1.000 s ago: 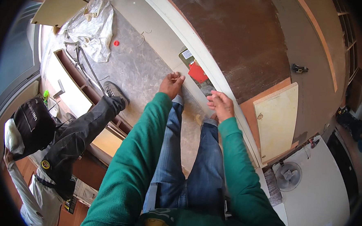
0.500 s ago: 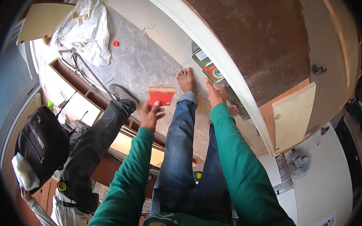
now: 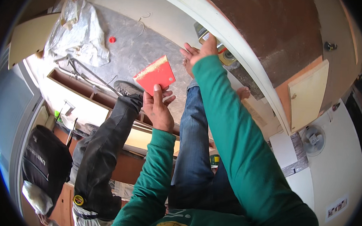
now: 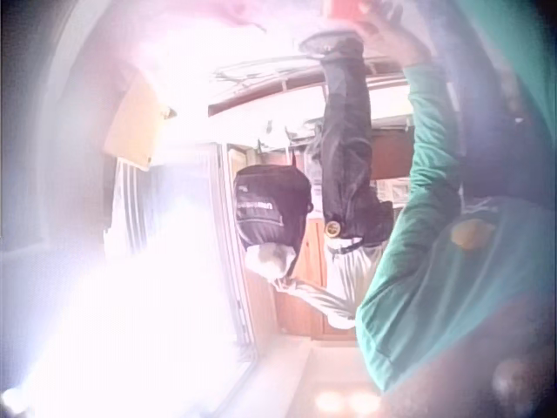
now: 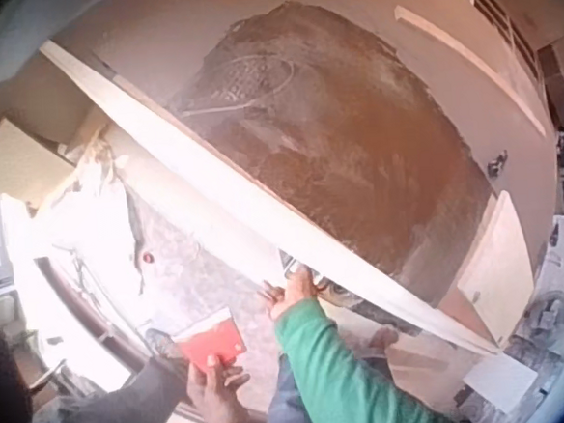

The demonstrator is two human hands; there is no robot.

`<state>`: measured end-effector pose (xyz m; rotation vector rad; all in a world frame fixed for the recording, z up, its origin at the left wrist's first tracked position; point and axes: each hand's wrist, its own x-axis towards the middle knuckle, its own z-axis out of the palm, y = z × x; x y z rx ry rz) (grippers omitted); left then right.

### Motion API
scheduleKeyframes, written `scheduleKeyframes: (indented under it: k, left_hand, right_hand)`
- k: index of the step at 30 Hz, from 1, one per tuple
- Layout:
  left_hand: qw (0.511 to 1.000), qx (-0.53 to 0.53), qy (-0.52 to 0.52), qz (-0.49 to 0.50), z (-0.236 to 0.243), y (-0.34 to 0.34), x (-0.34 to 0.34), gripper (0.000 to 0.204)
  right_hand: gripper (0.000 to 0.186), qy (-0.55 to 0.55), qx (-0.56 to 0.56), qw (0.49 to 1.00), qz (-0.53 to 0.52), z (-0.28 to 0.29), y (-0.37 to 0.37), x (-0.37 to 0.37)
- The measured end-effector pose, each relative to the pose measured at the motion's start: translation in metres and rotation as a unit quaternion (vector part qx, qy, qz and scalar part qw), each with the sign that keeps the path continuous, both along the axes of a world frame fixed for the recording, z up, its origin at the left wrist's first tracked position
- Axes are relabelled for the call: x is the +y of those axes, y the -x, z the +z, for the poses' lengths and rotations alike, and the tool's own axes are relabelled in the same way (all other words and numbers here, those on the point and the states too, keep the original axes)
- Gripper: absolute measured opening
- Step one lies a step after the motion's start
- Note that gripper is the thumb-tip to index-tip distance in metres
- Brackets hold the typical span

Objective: The person cuts a piece of wood using a utility knife and a straight edge, then applies adhesive to the cut piece using a red spreader. The person works barefoot on a workbench in a workshop.

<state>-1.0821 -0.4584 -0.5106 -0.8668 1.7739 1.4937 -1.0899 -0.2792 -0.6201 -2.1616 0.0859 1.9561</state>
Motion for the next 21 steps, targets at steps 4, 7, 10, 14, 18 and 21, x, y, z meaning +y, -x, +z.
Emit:
scheduleKeyframes:
  k: [4, 7, 10, 14, 18, 21]
  left_hand:
    - [0.999, -0.035, 0.005, -0.027, 0.002, -0.048, 0.016, 0.028]
    - [0.996, -0.073, -0.008, -0.054, -0.014, -0.081, 0.015, 0.029]
    - [0.991, -0.046, 0.081, -0.095, -0.002, -0.082, 0.003, 0.031]
    - [0.989, -0.023, 0.101, -0.109, 0.013, -0.071, -0.010, 0.031]
    - [0.985, 0.001, 0.102, -0.139, 0.029, -0.078, -0.006, 0.029]
    - [0.985, -0.004, 0.087, -0.148, 0.024, -0.098, 0.003, 0.028]
  right_hand:
    - [0.093, 0.007, -0.037, 0.999, -0.039, -0.079, -0.002, 0.015]
    - [0.101, -0.024, -0.173, 0.981, 0.088, -0.133, -0.036, 0.045]
    - [0.098, -0.033, -0.159, 0.981, 0.108, -0.093, -0.066, 0.020]
    - [0.094, -0.022, -0.159, 0.980, 0.114, -0.052, -0.121, -0.006]
    - [0.091, -0.022, -0.148, 0.984, 0.093, -0.050, -0.164, -0.009]
    - [0.088, -0.039, -0.121, 0.989, 0.078, -0.060, -0.177, 0.002]
